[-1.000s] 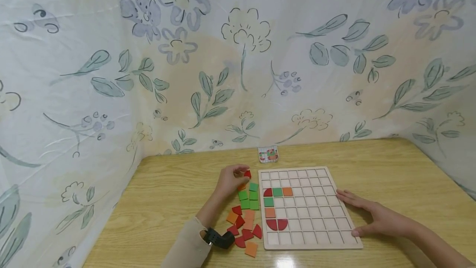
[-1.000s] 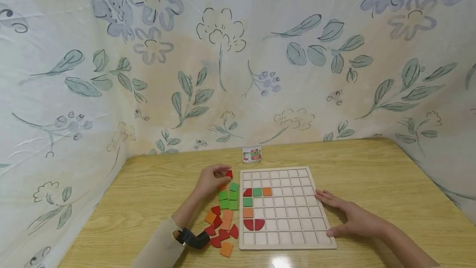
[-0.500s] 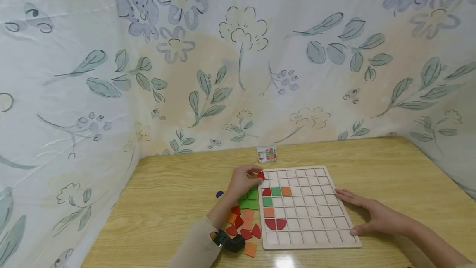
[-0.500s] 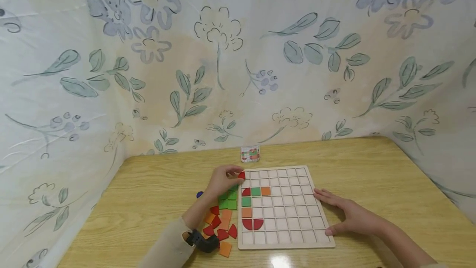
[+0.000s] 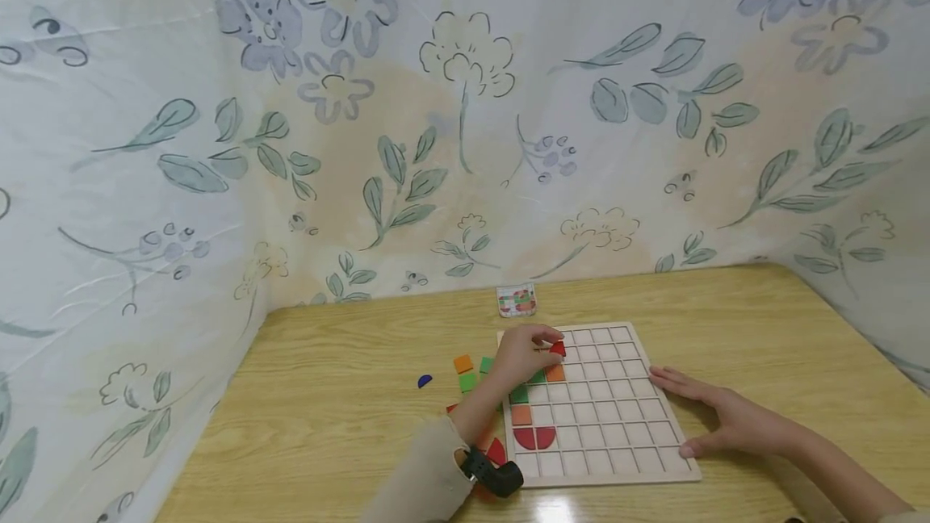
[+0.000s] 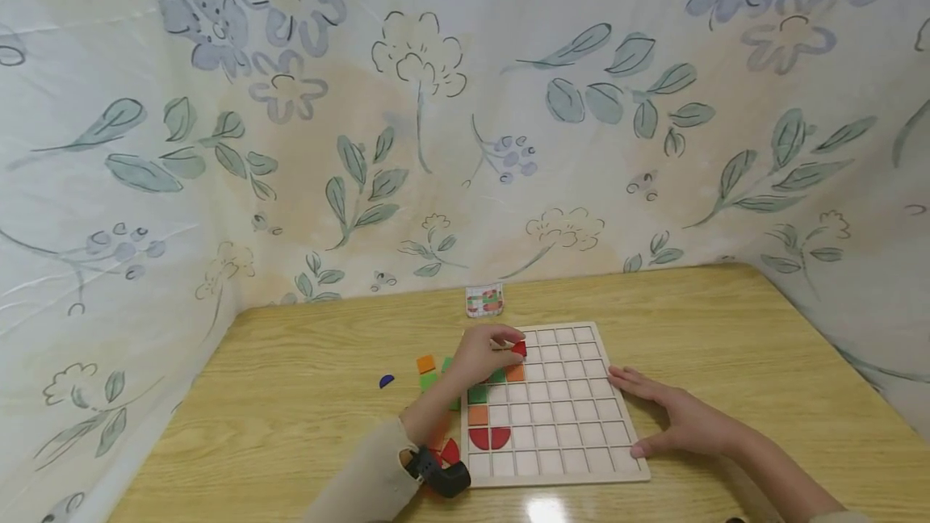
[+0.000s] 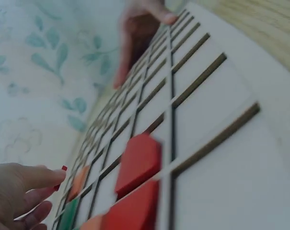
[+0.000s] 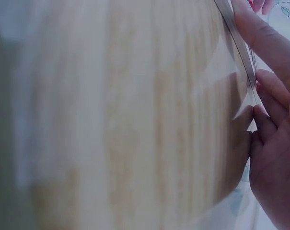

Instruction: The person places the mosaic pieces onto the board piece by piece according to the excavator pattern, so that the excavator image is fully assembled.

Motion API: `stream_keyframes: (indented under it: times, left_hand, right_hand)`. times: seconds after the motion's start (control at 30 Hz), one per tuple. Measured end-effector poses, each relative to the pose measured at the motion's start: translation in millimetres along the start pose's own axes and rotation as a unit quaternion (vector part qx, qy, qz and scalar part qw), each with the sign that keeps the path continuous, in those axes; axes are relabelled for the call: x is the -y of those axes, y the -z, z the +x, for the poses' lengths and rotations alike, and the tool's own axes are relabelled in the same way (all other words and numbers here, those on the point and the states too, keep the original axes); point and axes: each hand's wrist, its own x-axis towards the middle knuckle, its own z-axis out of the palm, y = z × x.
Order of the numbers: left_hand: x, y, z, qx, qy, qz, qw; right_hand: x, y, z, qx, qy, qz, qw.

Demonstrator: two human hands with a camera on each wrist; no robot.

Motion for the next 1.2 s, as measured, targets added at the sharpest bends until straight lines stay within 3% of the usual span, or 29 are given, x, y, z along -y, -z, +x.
stream_keyframes:
  times: [0.23,0.43,0.6,0.73,1.03,1.2]
  left_hand:
    - [-3.1,-18.5,2.3,-0.022,-0.014,0.054,0.9982]
    - [-4.0,-18.8,1.9,-0.031,-0.014,0.052,0.9980]
    - [-4.3,-19.8,2.8,-0.036,-0.033,0.093,0.9945]
    - [-5.9,-21.7,3.9,-0.039,-0.041,0.112,0.9921]
    - [-6.6,-20.1,5.5,-0.023,-0.024,0.101,0.9944]
    - [-4.5,-14.7,5.7,-0.010,-0.011,0.059,0.9982]
  right_hand:
    - [1.5,1.0,0.9,0.006,-0.009,0.003,0.9999]
    - [2.0,1.0,1.5,0.009,-0.014,0.005,0.9999]
    - [2.3,0.0,2.3,0.012,-0.048,0.013,0.9987]
    - [3.2,-0.7,3.2,0.011,-0.051,0.013,0.9985]
    - [5.5,-0.1,4.3,0.014,-0.047,0.015,0.9987]
    - [3.2,-0.9,3.0,0.016,-0.051,0.020,0.9984]
